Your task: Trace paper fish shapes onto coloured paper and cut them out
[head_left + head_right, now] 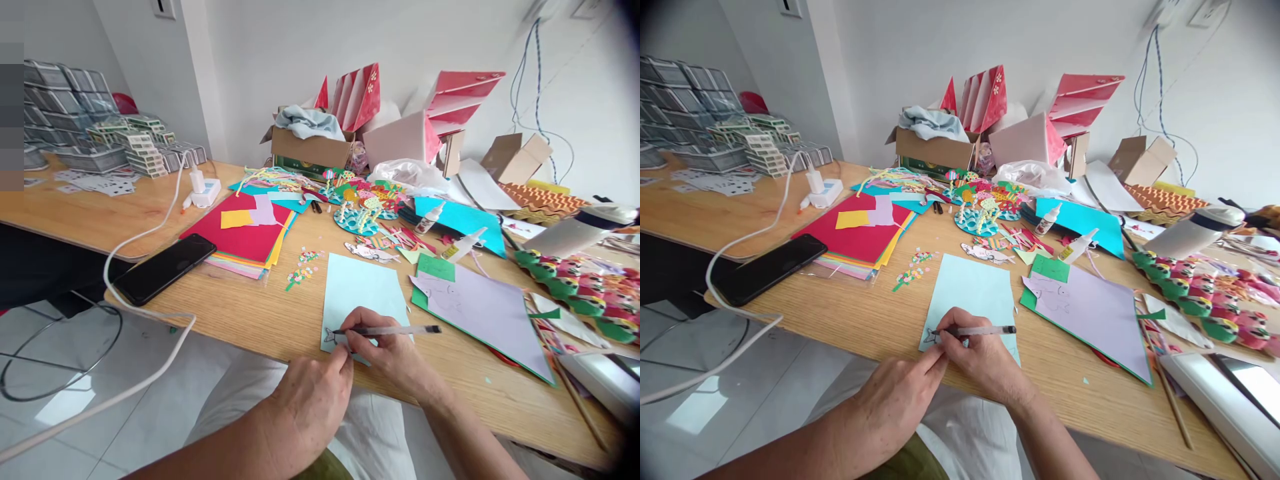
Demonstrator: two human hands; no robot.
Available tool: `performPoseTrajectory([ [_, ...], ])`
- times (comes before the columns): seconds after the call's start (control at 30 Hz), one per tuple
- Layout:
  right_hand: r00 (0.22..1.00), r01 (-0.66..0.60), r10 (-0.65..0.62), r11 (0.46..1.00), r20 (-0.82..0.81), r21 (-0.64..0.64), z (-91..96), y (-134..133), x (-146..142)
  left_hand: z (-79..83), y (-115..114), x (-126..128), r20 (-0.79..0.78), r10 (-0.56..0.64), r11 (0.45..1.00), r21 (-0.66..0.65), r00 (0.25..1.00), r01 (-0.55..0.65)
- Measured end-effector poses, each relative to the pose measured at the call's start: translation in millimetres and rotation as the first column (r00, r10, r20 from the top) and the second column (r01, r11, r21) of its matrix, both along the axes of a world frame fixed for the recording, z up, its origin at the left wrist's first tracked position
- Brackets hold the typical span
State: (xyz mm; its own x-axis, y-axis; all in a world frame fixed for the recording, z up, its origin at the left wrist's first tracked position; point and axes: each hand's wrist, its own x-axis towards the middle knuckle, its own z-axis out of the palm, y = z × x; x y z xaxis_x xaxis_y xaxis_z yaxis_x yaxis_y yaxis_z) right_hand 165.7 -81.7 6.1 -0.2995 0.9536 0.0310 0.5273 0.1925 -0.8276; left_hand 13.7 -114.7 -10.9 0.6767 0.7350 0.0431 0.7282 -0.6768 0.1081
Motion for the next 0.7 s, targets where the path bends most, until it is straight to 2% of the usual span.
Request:
performPoseTrajectory([
  [0.43, 0.999, -0.031, 0.032, 0.999, 0.030, -0.005, -5.8, 1.3, -2.9, 7.7, 2.8, -1.8, 0.002, -0.027, 0.993, -0.118, 1.000, 0.027],
  [0.7, 0.998, -0.049, 0.050, 0.998, 0.044, -0.024, -4.1, 1.5, -4.6, 4.8, 3.1, -2.2, 0.028, -0.039, 0.994, -0.103, 0.999, 0.042],
])
